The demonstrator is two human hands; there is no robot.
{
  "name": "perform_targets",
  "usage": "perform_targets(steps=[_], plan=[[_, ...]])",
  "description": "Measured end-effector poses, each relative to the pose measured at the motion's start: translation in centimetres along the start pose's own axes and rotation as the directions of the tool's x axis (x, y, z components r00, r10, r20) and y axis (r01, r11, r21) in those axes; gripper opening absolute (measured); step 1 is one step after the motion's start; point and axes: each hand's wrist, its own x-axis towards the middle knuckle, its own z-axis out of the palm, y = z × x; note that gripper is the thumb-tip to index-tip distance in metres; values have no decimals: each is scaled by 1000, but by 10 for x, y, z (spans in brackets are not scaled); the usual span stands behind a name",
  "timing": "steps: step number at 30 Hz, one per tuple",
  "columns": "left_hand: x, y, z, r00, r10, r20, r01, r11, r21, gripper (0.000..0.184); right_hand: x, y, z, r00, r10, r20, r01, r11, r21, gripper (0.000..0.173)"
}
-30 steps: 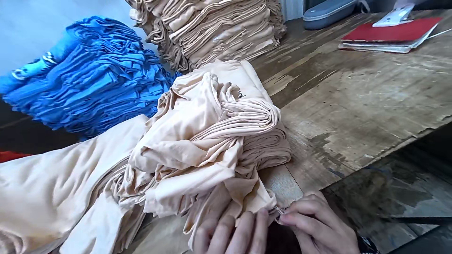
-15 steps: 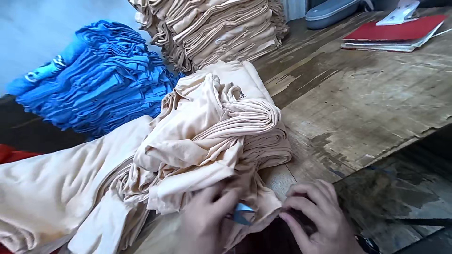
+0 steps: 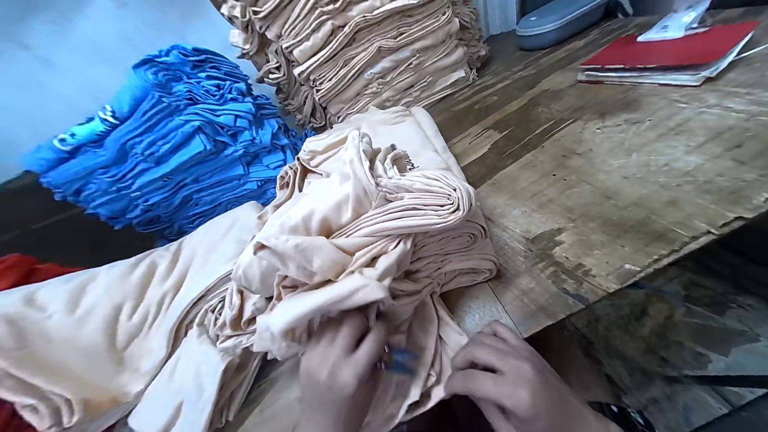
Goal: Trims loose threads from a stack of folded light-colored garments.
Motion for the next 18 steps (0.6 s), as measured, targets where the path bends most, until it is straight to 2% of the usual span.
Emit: perform_targets(steps=[1, 3, 5, 7, 9, 11, 13, 15, 17, 18], plan=[[-10, -4, 2, 1000, 26, 2, -26, 999, -30, 11, -5, 3, -4, 1000, 13, -5, -13, 999, 38, 16], [-24, -5, -7, 995, -27, 95, 44, 981, -187, 14, -15, 5, -10, 1000, 25, -2, -25, 995, 99, 14], [-25, 2, -27, 969, -53, 241, 150, 902, -404, 24, -19, 3, -14, 999, 41, 9, -42, 991, 129, 15], [-25, 10, -38, 943, -21, 332, 201, 830, -520, 36, -18, -2, -14, 996, 93, -13, -90, 988, 128, 15], [-29, 14, -35, 949, -1, 316, 178, 827, -534, 21, -11, -12, -7, 971, 209, -113, -197, 975, 105, 13], [-27, 13, -33, 961, -65, 267, 211, 798, -565, 15, 3, -32, 6, 894, 367, -258, -366, 929, 53, 14], [-17, 9, -37, 957, -139, 253, 270, 740, -616, 15, 26, -54, 20, 826, 458, -328, -486, 874, -6, 32], [-6, 4, -43, 953, -158, 258, 294, 681, -670, 16, 52, -64, 36, 816, 479, -323, -537, 835, -119, 56], [1, -3, -51, 955, -110, 275, 282, 629, -725, 17, 69, -51, 39, 808, 513, -291, -577, 788, -215, 74], [2, -7, -55, 954, -73, 290, 272, 617, -739, 19, 70, -39, 29, 798, 549, -250, -595, 784, -176, 72]])
